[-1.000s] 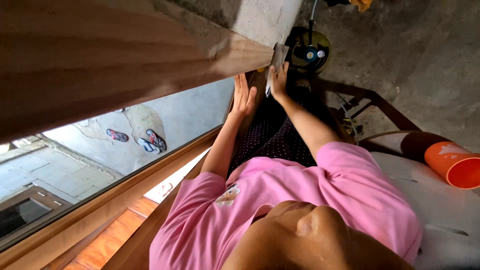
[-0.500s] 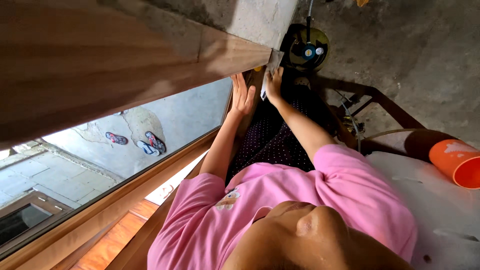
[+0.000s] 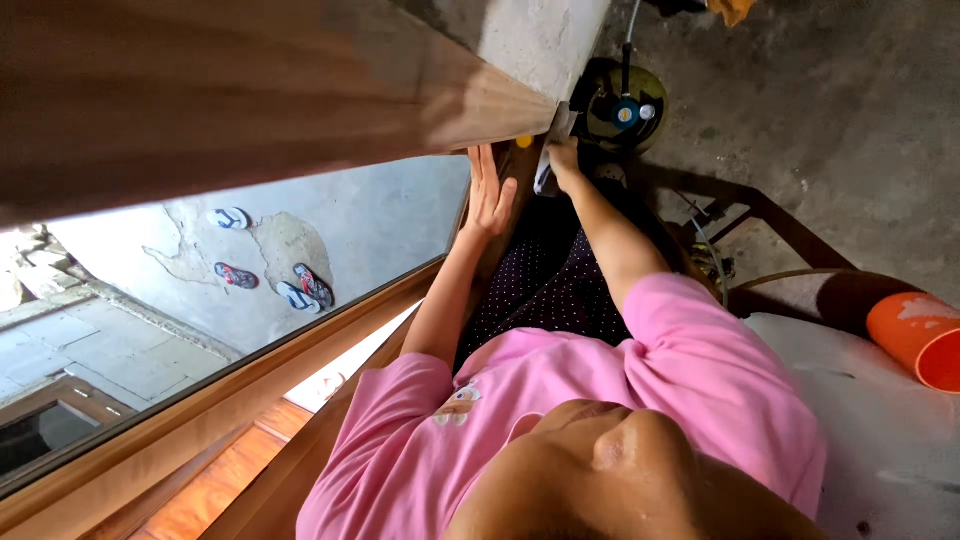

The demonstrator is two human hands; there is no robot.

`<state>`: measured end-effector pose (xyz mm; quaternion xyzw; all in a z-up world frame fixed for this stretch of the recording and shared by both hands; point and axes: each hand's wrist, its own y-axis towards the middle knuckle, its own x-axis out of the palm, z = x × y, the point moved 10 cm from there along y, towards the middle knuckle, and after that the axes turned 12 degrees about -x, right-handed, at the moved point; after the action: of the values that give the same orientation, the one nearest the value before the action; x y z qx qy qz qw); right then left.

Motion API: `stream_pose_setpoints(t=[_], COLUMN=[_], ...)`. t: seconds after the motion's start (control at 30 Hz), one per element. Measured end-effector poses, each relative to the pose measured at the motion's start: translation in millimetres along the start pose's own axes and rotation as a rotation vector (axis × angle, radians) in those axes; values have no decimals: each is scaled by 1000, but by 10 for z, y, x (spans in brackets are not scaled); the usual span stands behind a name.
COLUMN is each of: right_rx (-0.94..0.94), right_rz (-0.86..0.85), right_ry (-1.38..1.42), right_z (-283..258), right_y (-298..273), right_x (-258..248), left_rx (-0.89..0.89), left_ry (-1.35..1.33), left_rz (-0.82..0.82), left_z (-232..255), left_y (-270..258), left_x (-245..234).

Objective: Cleaning and sanding a wooden window or door frame using a cloth and a piece of sandpaper.

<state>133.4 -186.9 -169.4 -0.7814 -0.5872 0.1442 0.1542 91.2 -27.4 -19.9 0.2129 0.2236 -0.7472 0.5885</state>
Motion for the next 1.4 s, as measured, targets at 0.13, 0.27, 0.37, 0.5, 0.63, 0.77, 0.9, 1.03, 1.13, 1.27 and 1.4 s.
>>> stream_pose_setpoints(t=[0.13, 0.27, 0.37, 0.5, 0.63, 0.77, 0.9, 1.03, 1.13, 1.27, 1.4], right_rx=[-176, -563, -830, -1181, -1279, -1467, -1546, -1604, -1565, -1531, -1548], right_rz=[13, 2, -8, 48, 62, 224, 175, 136, 61, -36, -112], right_ry=[389, 206, 114, 17, -223, -176, -103, -163, -272, -64, 168], right_z=[129, -433, -1332, -2258, -2826, -3784, -4482, -4415, -3943, -3816, -4636], right_y=[-196, -510, -796, -1000, -880, -1127, -1473, -1547, -1483, -1325, -1207], right_x=[49, 23, -31, -96, 2, -162, -233, -198, -198, -154, -139], left_rx=[69, 164, 237, 282, 373, 471, 519, 525, 521, 510, 487], left_ry=[5, -46, -16, 51, 47, 72, 61, 58, 34, 32, 45], left_rz=[46, 106, 166, 206, 287, 382, 472, 503, 476, 452, 455], left_z=[385, 782, 1070, 1377, 1727, 2039, 2205, 2214, 2163, 2138, 2121], left_y=[28, 59, 62, 89, 114, 236, 374, 503, 524, 536, 552], left_x=[-166, -440, -672, -917, -1186, -1340, -1488, -1510, -1502, -1473, -1457])
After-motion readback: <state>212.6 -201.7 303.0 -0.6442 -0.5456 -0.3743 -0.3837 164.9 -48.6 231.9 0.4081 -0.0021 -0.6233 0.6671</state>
